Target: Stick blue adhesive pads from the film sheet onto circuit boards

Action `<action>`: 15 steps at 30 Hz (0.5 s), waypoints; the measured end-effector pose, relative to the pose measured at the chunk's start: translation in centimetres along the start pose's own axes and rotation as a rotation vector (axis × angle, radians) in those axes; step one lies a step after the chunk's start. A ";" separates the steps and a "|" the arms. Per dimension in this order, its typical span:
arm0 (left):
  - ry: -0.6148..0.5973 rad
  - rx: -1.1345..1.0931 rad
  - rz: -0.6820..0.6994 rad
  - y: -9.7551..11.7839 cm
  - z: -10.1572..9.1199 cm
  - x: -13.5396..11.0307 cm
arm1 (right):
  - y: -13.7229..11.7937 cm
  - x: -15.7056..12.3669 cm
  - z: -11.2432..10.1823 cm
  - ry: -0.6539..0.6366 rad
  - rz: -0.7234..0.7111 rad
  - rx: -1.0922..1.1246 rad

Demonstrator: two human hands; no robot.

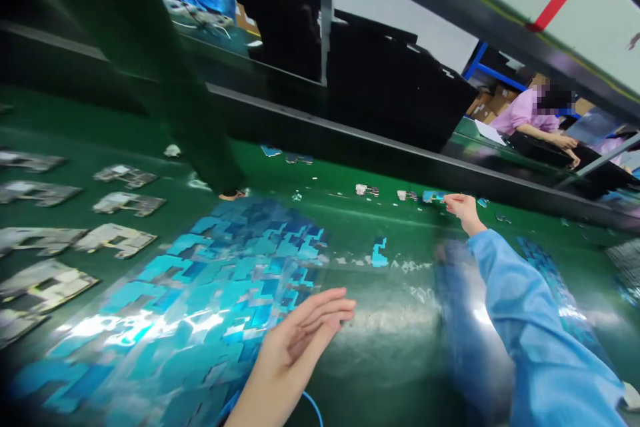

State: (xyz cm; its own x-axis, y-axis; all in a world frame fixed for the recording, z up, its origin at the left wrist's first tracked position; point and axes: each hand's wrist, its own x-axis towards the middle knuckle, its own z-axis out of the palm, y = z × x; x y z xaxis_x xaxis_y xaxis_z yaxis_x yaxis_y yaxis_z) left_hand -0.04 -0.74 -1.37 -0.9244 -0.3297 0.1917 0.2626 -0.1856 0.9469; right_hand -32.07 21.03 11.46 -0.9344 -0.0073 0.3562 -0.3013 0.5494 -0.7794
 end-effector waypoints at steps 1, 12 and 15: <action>-0.010 -0.003 -0.014 0.0 -0.1 0.1 | 0.3 1.6 0.4 0.039 -0.036 -0.074; -0.028 0.034 -0.021 1.7 0.6 -0.4 | 2.0 6.1 6.6 -0.233 -0.544 -0.443; 0.006 0.009 0.029 1.4 1.0 -0.4 | 1.0 5.2 6.3 -0.203 -0.596 -0.442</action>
State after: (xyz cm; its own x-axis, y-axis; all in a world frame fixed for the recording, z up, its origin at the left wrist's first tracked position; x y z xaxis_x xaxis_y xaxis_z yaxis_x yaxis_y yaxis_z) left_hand 0.38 0.08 0.13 -0.9147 -0.3402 0.2180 0.2871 -0.1676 0.9431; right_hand -38.43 16.27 9.31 -0.6669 -0.5366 0.5170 -0.7011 0.6869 -0.1916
